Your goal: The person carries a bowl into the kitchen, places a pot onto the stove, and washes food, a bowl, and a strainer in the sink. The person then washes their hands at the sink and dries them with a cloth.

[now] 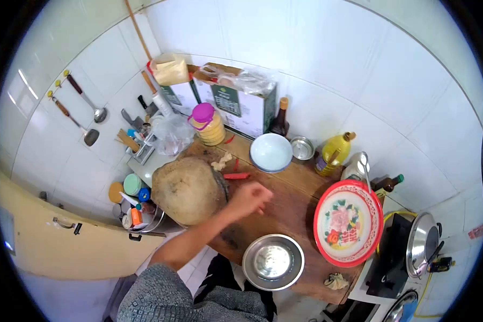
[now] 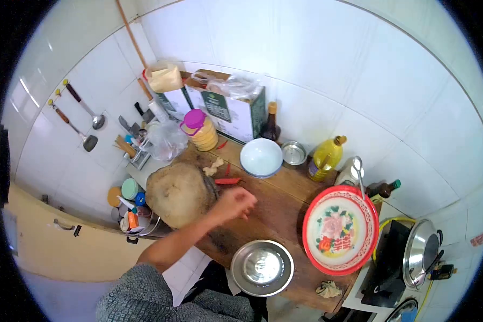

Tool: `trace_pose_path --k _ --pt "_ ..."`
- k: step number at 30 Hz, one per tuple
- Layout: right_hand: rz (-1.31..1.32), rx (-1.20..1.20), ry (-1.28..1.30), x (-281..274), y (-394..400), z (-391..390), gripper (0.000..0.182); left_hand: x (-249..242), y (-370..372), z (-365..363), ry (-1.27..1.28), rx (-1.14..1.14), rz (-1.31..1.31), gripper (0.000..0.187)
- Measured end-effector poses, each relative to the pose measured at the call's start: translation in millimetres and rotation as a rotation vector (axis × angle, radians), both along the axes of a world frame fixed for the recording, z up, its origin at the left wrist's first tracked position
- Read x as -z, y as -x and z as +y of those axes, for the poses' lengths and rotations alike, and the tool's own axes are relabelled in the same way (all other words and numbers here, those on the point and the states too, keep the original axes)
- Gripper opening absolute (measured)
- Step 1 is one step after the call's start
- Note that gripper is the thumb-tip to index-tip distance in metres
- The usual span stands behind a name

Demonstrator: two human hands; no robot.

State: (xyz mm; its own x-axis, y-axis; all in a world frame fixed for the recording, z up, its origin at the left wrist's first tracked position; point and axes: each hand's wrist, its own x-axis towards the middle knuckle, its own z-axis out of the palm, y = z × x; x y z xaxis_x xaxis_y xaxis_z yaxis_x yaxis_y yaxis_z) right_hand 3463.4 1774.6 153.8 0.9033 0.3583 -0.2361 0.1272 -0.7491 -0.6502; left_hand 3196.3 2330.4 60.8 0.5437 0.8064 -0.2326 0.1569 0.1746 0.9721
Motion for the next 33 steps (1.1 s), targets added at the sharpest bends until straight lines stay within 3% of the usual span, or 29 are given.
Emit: trace_pose_path --k 1,2,3,4,5,6,7,9,10,11,14,18,20,21,23,25,28,33 --pt "0.019 -0.053 -0.109 -28.8 18.1 56.4 0.040 -19.7 -1.7 -18.5 -0.034 0.144 0.061 0.021" --pt "0.053 -0.107 -0.037 -30.7 19.6 84.0 0.034 -31.8 -3.4 -35.4 -0.021 0.272 0.020 0.023" --pt "0.061 -0.201 -0.185 -44.4 39.8 130.8 0.030 -44.6 -3.5 -50.2 -0.036 0.423 0.026 0.026" --pt "0.155 -0.285 -0.160 -77.5 64.5 183.6 0.026 -43.1 -3.1 -63.5 -0.257 0.531 -0.029 0.029" --pt "0.307 -0.207 -0.167 -72.0 78.4 209.1 0.024 -56.1 1.3 -70.9 -0.157 0.659 -0.124 0.031" --pt "0.081 -0.520 -0.302 -56.3 90.1 231.9 0.021 -63.4 6.7 -76.1 -0.139 0.771 -0.150 0.034" --pt "-0.007 -0.646 -0.239 -46.7 102.3 263.4 0.020 -79.6 19.3 -74.8 -0.187 0.828 -0.147 0.037" --pt "0.097 -0.721 -0.340 -41.2 145.1 312.9 0.024 -89.2 50.6 -65.4 -0.201 0.872 -0.195 0.037" --pt "-0.012 -0.739 -0.463 -38.2 171.5 339.9 0.011 -90.8 67.7 -56.3 -0.185 0.880 -0.198 0.036" --pt "0.175 -0.646 -0.380 -45.8 195.2 363.4 0.010 -91.3 87.4 -44.1 -0.182 0.862 -0.210 0.036" --pt "0.288 -0.701 -0.454 -25.5 250.3 427.1 0.010 -95.2 159.4 -0.7 -0.116 0.722 -0.119 0.032" --pt "0.498 -0.770 -0.400 -29.9 330.0 493.7 0.016 -103.9 256.7 54.2 -0.212 0.594 0.051 0.027" --pt "0.664 -0.788 -0.589 -29.7 365.2 514.3 0.035 -101.6 308.3 80.8 -0.298 0.438 0.117 0.025" --pt "0.662 -0.781 -0.583 -25.2 370.8 517.9 0.035 -92.1 332.6 91.2 -0.161 0.242 0.128 0.021" --pt "0.576 -0.940 -0.533 -15.8 375.5 519.7 0.048 -90.4 390.0 129.3 -0.292 -0.217 0.234 0.016" --pt "0.620 -0.839 -0.479 -11.6 378.3 512.8 0.047 -63.8 449.8 170.0 -0.432 -0.713 0.225 0.012" --pt "0.636 -0.707 -0.404 12.4 368.8 487.3 0.044 -31.9 516.7 222.4 -0.497 -1.065 0.142 0.014" --pt "0.472 -0.600 -0.294 36.5 344.7 438.7 0.037 54.8 571.2 272.7 -0.587 -0.994 0.043 0.018"
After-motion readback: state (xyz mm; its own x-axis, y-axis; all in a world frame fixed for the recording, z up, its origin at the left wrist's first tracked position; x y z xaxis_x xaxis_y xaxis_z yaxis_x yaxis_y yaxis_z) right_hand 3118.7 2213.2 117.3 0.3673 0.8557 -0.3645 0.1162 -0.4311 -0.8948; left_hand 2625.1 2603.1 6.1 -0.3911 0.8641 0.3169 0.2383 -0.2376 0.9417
